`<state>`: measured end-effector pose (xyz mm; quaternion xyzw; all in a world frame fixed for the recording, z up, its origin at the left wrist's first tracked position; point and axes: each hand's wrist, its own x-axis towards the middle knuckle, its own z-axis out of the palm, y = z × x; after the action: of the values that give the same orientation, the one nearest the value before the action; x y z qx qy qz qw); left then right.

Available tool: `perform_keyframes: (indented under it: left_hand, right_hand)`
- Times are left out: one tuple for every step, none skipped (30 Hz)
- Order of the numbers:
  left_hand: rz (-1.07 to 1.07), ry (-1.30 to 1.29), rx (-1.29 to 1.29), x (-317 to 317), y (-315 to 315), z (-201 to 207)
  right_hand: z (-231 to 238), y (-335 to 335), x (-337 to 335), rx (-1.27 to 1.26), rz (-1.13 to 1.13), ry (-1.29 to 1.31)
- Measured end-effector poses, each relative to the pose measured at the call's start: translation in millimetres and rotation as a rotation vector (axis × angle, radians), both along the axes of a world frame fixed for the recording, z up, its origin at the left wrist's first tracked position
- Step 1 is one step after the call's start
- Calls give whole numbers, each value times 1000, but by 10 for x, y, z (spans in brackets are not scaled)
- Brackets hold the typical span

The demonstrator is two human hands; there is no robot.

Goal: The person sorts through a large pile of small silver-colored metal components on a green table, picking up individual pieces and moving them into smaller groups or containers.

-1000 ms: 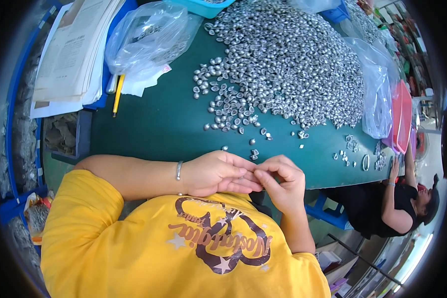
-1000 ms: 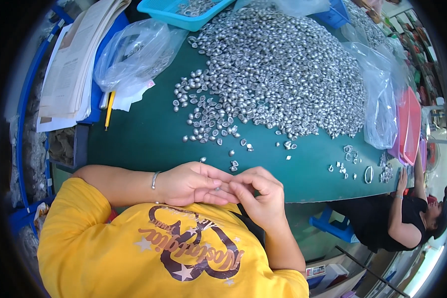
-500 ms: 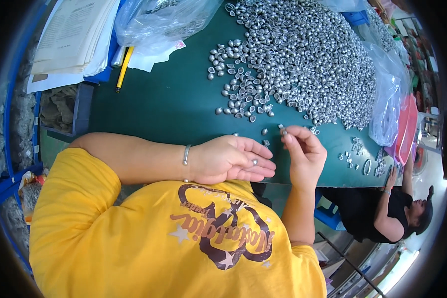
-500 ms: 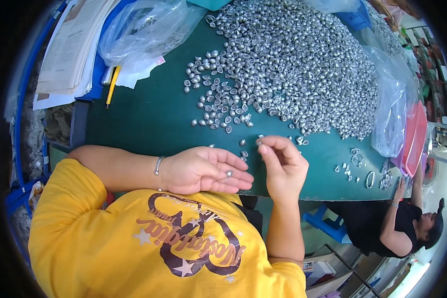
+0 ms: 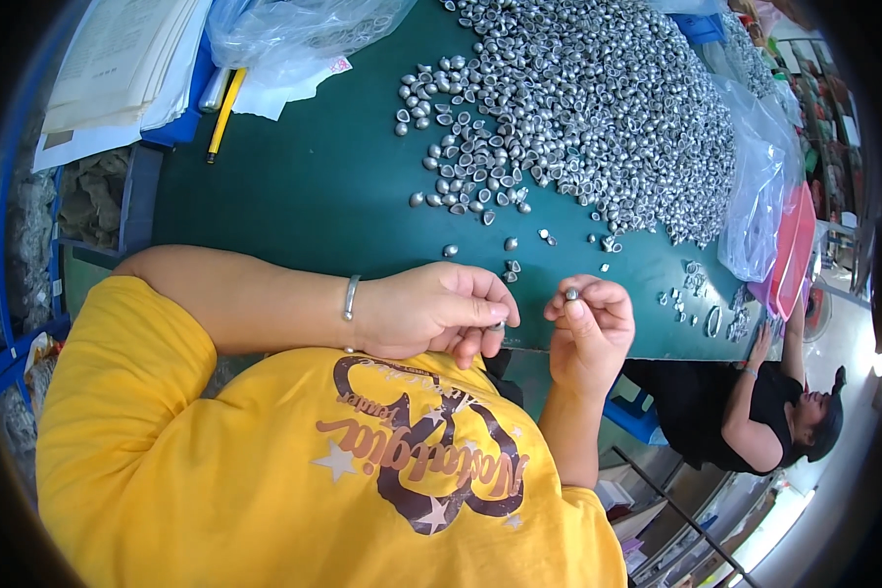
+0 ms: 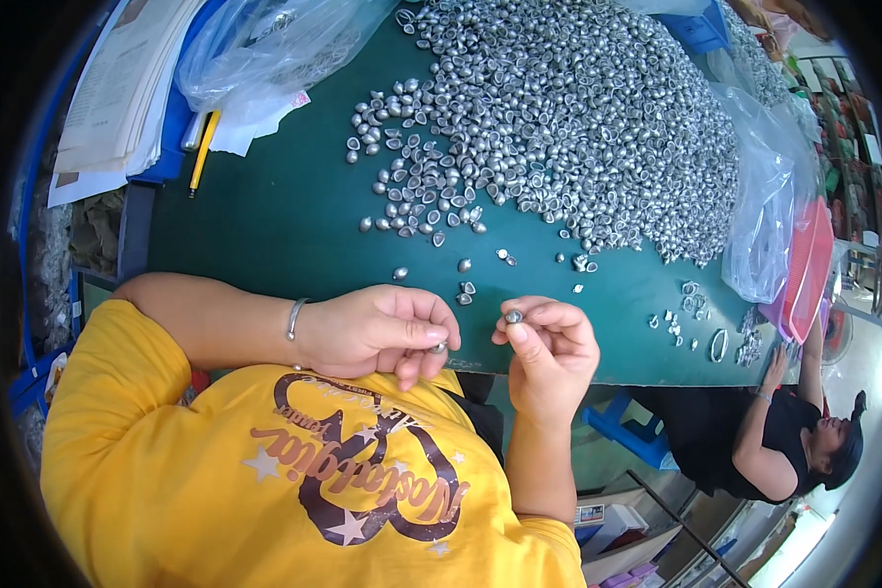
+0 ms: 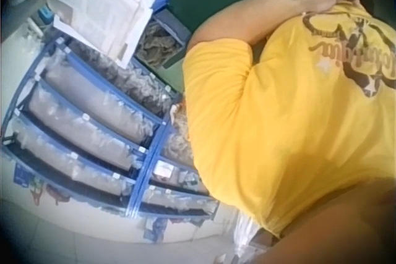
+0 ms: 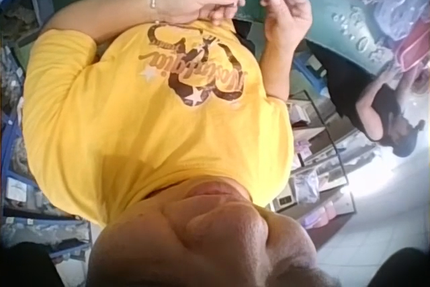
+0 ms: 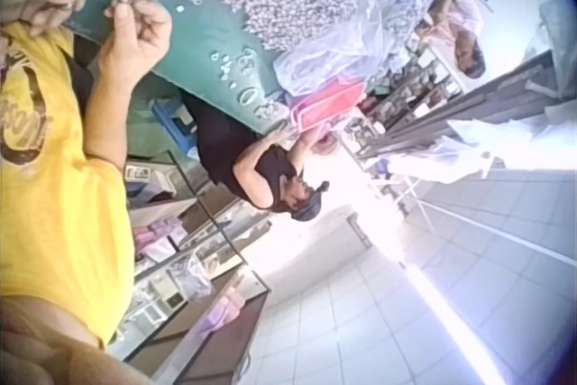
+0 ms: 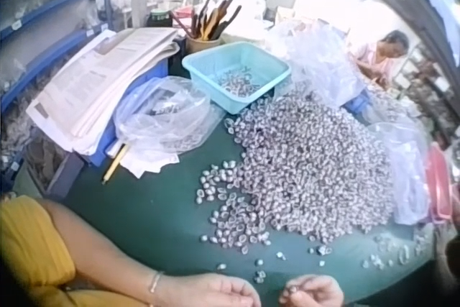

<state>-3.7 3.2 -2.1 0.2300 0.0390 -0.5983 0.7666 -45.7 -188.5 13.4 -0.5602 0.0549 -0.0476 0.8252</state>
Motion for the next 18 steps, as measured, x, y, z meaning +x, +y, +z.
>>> perform_keyframes:
  left_hand:
    - [-3,6,-34,2,17,-27]
    - [-5,12,-69,-1,28,-41]
    - [7,5,-48,-9,29,-41]
    - [18,-2,-28,-15,27,-34]
    - [30,-9,-8,-21,24,-24]
    - [45,-10,21,-23,16,-3]
    - [60,-10,49,-24,5,30]
    - [74,-11,78,-25,-5,61]
    - [65,12,98,-25,-2,87]
    - [34,41,55,-27,-2,66]
    - [2,70,11,-29,-4,28]
    - [-26,98,-30,-41,3,3]
    - [-50,60,-14,-58,10,4]
    - [-98,74,-8,-62,24,-7]
    - [-151,88,-7,-53,24,-22]
    - [-204,102,-6,-47,24,-22]
    - [-201,109,30,-52,19,-1]
    - [-199,109,32,-49,18,3]
  right_hand:
    - [44,38,-18,-113,-48,-45]
    - [69,70,-38,-227,-95,-89]
    - [68,93,-67,-403,-144,-139]
    - [74,112,-75,-484,-140,-207]
    - [88,130,-80,-566,-134,-275]
    - [94,144,-84,-645,-128,-344]
    - [93,154,-98,-650,-139,-352]
    - [99,151,-116,-670,-115,-364]
    - [110,148,-130,-688,-89,-376]
    - [127,140,-132,-707,-63,-389]
    - [209,95,-95,-827,114,-428]
    - [292,108,-60,-882,205,-381]
    - [233,93,-38,-1005,181,-394]
    - [150,84,-24,-1127,155,-407]
    - [106,94,-31,-1191,120,-321]
    - [76,125,-15,-1207,107,-334]
    - [44,167,20,-1222,95,-348]
    - [17,205,58,-1239,81,-363]
